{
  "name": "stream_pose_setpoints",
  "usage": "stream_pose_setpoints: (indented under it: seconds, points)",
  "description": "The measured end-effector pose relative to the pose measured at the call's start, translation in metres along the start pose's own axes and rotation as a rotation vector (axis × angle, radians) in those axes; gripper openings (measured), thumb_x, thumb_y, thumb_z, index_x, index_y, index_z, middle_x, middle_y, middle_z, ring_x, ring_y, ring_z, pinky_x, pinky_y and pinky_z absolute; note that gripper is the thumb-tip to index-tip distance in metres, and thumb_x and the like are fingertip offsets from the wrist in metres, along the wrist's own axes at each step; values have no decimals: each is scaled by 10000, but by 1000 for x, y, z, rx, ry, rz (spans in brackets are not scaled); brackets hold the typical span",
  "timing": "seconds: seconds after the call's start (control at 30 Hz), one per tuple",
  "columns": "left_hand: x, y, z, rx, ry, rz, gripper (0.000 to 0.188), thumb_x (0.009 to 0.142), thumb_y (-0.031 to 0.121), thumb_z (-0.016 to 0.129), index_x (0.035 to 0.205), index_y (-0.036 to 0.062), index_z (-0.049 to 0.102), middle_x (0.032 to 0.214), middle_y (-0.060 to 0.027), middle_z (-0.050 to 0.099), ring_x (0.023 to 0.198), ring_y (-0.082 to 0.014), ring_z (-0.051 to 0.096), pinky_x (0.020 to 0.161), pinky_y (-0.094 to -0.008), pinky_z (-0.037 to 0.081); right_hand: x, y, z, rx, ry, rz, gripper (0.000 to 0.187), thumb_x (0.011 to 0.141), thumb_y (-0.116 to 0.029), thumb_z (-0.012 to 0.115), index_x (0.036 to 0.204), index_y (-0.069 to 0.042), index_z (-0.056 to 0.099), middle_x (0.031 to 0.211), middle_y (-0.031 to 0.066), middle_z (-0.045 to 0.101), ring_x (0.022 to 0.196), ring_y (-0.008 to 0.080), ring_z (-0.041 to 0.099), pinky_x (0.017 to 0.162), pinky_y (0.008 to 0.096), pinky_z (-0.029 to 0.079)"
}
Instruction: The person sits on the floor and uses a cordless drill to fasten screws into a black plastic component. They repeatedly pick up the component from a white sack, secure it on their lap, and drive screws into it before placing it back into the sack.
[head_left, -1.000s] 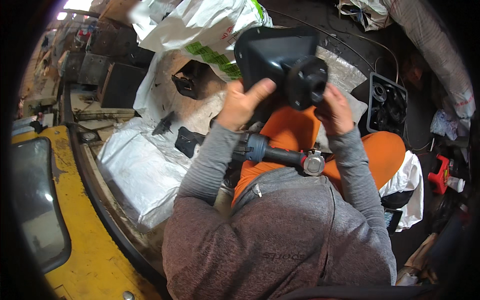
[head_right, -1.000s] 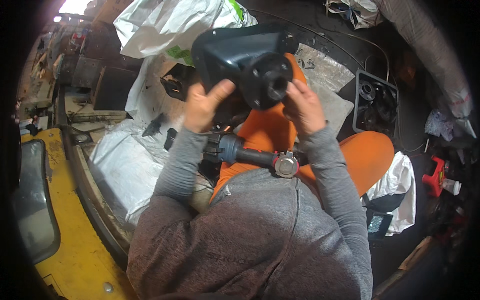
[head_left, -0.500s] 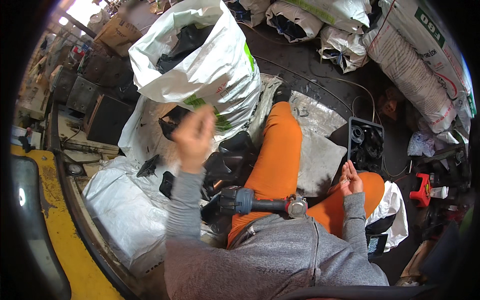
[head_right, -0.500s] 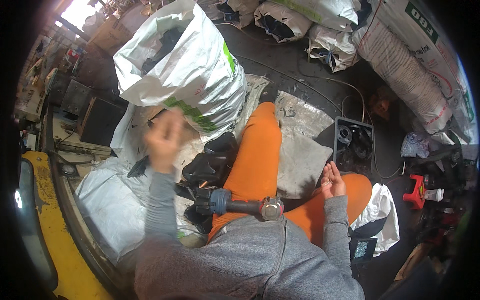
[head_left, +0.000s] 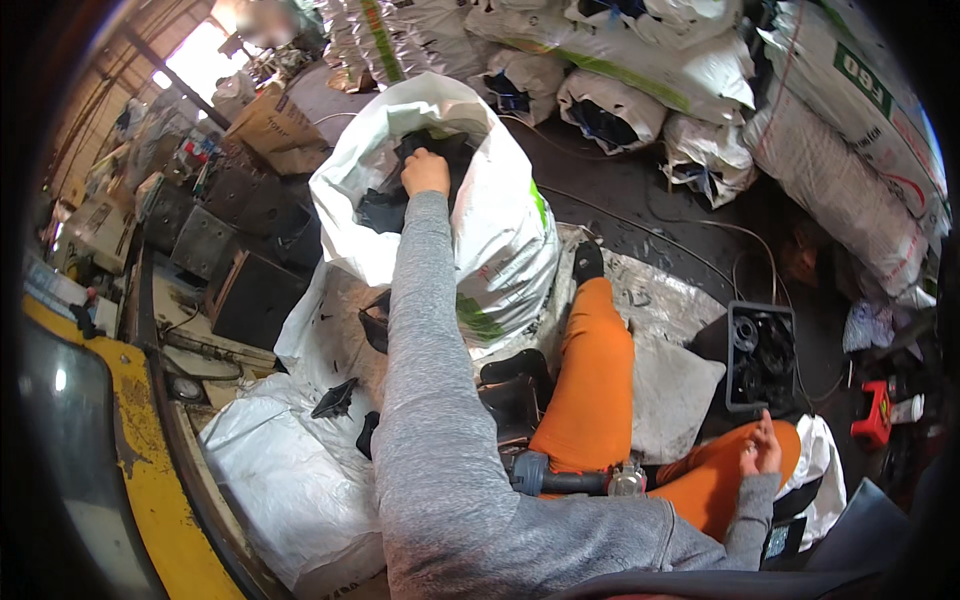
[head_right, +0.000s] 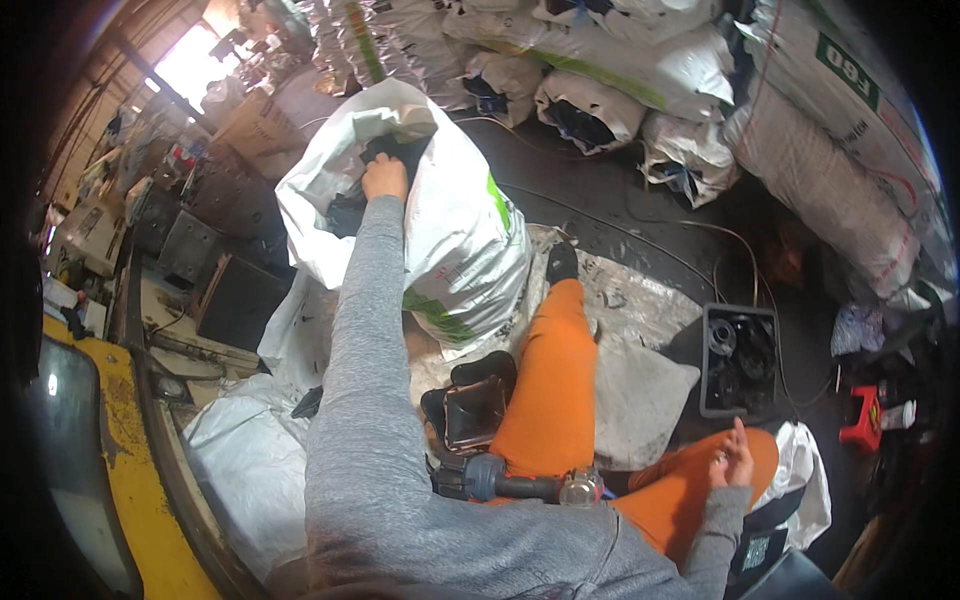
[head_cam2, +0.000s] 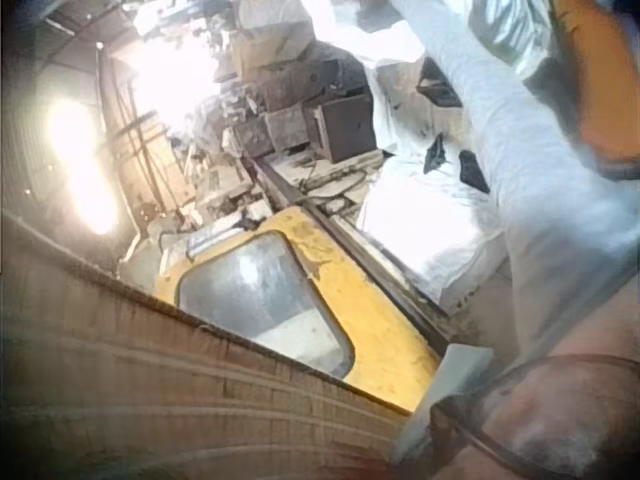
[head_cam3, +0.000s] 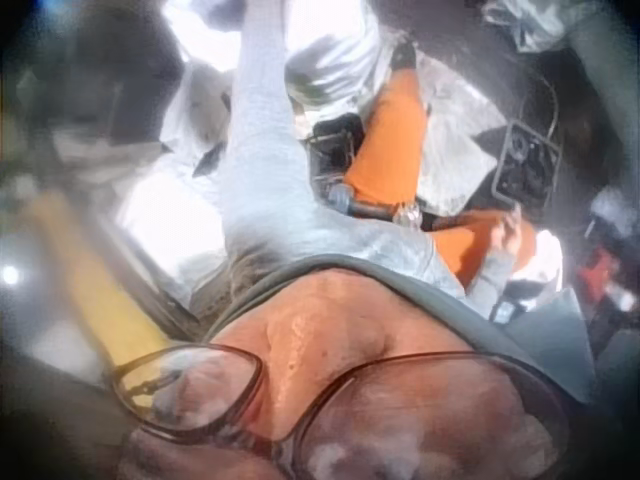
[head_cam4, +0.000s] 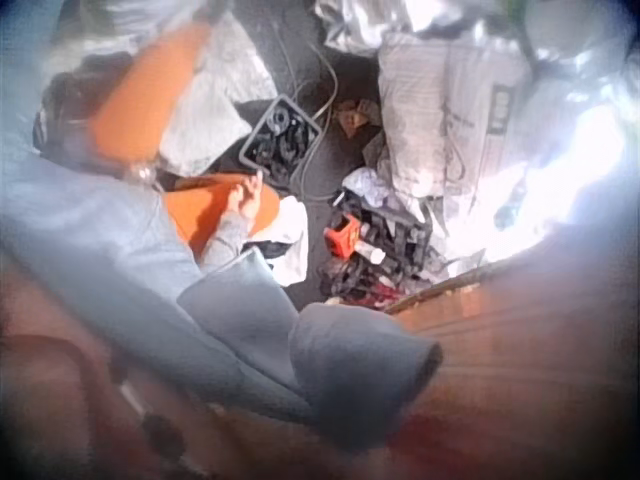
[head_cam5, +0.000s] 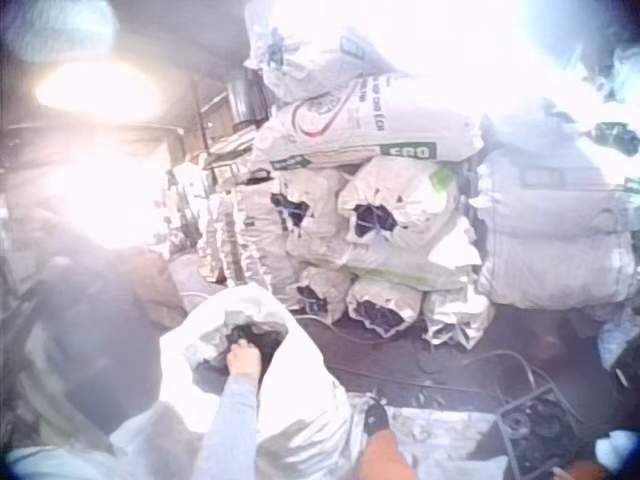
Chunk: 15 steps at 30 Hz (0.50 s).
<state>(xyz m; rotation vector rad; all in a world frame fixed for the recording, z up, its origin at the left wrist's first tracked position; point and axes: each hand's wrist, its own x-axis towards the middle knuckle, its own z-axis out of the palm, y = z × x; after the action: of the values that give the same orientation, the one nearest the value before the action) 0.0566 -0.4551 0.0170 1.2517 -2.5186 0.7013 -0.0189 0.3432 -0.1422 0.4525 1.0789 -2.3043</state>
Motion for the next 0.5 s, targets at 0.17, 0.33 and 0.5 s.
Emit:
stream_pose_setpoints:
  seconds: [0.17,0.33,0.5]
  points:
    - [7,-18,-81,-387,491,154,183,792,179,575,850,36,673,907,-153,642,852,-379,602,748,-496,490,2,-34,-34,150,-65,-123,667,872,35,443,1508,0,247,1575,151,260,1458,223,254,1039,248,408]
    - [-100,-7,-261,-519,946,420,152,827,44,747,935,-44,684,842,-167,676,723,-260,642,649,-369,518,-2,-35,58,98,-56,-103,679,820,125,455,1472,-19,328,1517,178,340,1407,297,351,1140,419,341]
    - [-217,118,-322,-1067,338,758,296,798,-73,617,1092,-48,643,795,-113,615,656,-198,580,617,-319,486,-13,-16,60,399,-19,-50,523,816,134,450,1317,-4,510,1124,118,633,1080,230,626,968,419,526]
